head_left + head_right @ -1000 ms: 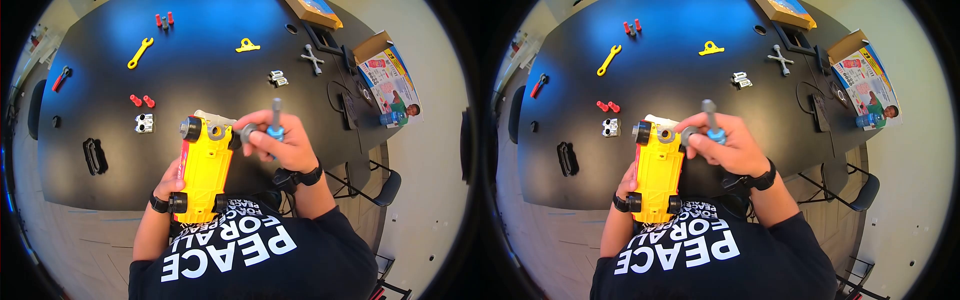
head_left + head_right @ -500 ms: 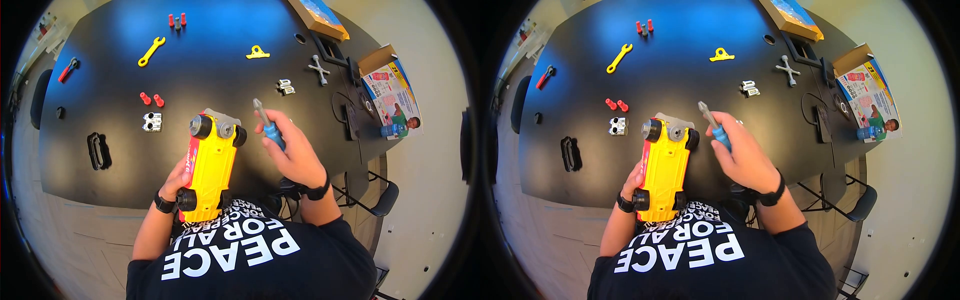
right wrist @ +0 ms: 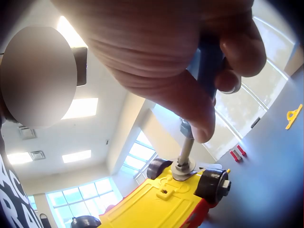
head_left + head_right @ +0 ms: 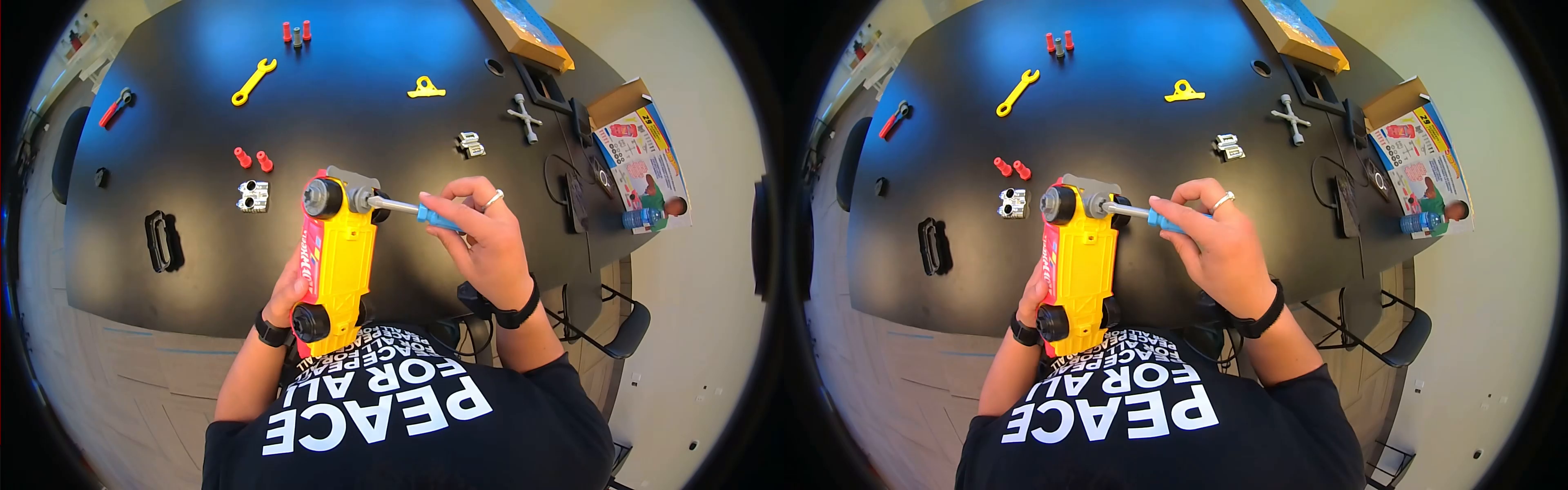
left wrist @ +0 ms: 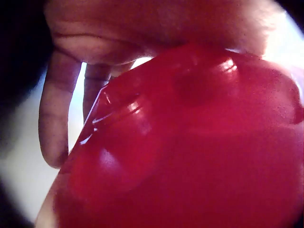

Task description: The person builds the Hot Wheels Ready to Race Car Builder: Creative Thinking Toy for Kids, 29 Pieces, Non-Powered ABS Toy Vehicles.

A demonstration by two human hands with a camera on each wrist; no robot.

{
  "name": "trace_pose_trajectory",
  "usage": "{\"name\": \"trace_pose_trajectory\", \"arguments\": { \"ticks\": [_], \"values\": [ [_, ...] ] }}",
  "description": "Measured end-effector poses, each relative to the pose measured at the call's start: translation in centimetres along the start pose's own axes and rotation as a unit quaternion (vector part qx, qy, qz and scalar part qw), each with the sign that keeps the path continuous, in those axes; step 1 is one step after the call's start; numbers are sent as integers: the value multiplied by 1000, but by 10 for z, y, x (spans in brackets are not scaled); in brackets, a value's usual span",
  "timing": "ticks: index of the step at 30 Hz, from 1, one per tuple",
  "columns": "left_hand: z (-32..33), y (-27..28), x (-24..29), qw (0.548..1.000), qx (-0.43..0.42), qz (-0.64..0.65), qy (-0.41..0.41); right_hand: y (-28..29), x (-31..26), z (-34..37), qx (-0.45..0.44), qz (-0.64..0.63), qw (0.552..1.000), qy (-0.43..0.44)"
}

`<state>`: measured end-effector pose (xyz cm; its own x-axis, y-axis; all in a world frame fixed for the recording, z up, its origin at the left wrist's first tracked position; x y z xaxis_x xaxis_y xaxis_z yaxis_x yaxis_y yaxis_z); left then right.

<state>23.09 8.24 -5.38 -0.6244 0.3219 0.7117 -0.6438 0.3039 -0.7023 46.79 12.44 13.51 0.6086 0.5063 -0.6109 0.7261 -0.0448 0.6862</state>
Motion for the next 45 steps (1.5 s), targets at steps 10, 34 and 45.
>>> {"name": "trace_pose_trajectory", "arguments": {
  "ticks": [10,34,45],
  "values": [
    [-6,-23,8,999,-22,-18,-26,11,-22,-6,20,65,996,-54],
    [-5,-19,3,999,-34,-31,-28,6,-1,10,-2,26,996,-82],
    [-6,-21,5,998,-38,-37,-34,3,6,11,-5,-7,993,-118]
  ]
}}
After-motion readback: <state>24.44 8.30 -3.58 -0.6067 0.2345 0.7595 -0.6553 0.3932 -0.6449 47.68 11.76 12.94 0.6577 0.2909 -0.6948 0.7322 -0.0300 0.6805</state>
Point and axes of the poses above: each hand's wrist, its own z-axis away from the middle knuckle, its own y-axis out of the back of the hand, x = y × z, the point moved 8 cm from there along -z, towards the middle knuckle, and after that the axes turned 1 degree about -y, right-handed, at the moved point
